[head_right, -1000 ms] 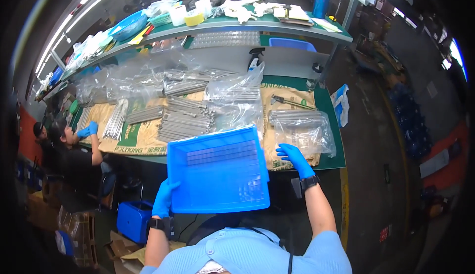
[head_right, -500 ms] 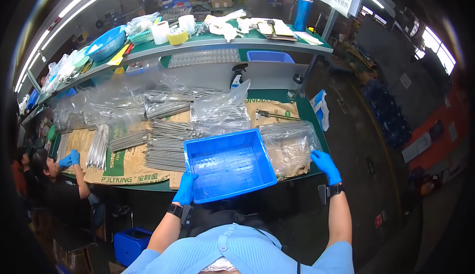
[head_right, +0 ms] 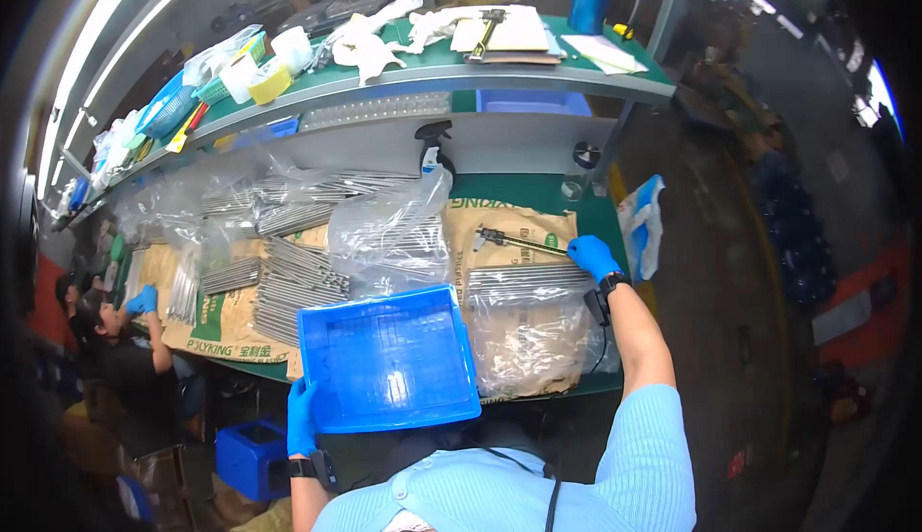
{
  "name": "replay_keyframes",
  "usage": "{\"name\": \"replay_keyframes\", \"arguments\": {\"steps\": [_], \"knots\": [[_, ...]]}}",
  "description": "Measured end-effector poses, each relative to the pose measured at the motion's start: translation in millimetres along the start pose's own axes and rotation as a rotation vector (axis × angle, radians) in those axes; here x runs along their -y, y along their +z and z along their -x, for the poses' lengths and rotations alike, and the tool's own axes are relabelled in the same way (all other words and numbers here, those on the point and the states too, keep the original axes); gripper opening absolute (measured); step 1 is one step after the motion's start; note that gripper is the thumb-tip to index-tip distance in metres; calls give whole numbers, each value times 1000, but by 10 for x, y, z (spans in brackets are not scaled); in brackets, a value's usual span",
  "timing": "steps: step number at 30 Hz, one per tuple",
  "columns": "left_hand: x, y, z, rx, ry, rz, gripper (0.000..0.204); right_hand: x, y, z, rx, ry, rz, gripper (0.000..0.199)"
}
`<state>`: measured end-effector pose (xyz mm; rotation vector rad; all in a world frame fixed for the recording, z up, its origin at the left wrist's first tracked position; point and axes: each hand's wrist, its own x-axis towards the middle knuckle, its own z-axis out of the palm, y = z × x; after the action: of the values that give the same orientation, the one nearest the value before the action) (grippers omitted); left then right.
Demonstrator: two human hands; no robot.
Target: The person moves a blue bin, empties a plastic bag of metal rods onto the table, and gathers the rods into a bundle. They then align the bundle by hand and place it into the blue bin.
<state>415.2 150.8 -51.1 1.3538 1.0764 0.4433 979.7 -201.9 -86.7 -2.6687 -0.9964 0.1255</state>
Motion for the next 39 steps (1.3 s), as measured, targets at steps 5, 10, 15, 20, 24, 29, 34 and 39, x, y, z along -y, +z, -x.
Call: {"name": "replay_keyframes", "arguments": {"steps": [5,10,15,20,24,29,34,39], "knots": [[66,205,611,-141,-98,19,25,-240,436,-394,64,-81,180,14],[682,172,613,-366,-87,195,22,-412,731,-561,61,-145,382,16],[857,205,485,-519,-50,171,21,-365,118,-571,409,-214,-93,18],[1017,56,381,-605,-108,-11,18,47,-354,-221,857,214,-885,21],[1077,-79,217,-503,-107,-230,13,329,-699,190,930,256,-1356,21],[832,26,219,-423,-182,-437,17,879,-1635,446,763,42,-1352,22],[851,35,144,-426,-150,-657,23,1490,-2472,74,130,-203,-1646,24],[833,64,268,-424,-161,-627,24,1911,-2739,-894,-187,-162,-1580,20]]}}
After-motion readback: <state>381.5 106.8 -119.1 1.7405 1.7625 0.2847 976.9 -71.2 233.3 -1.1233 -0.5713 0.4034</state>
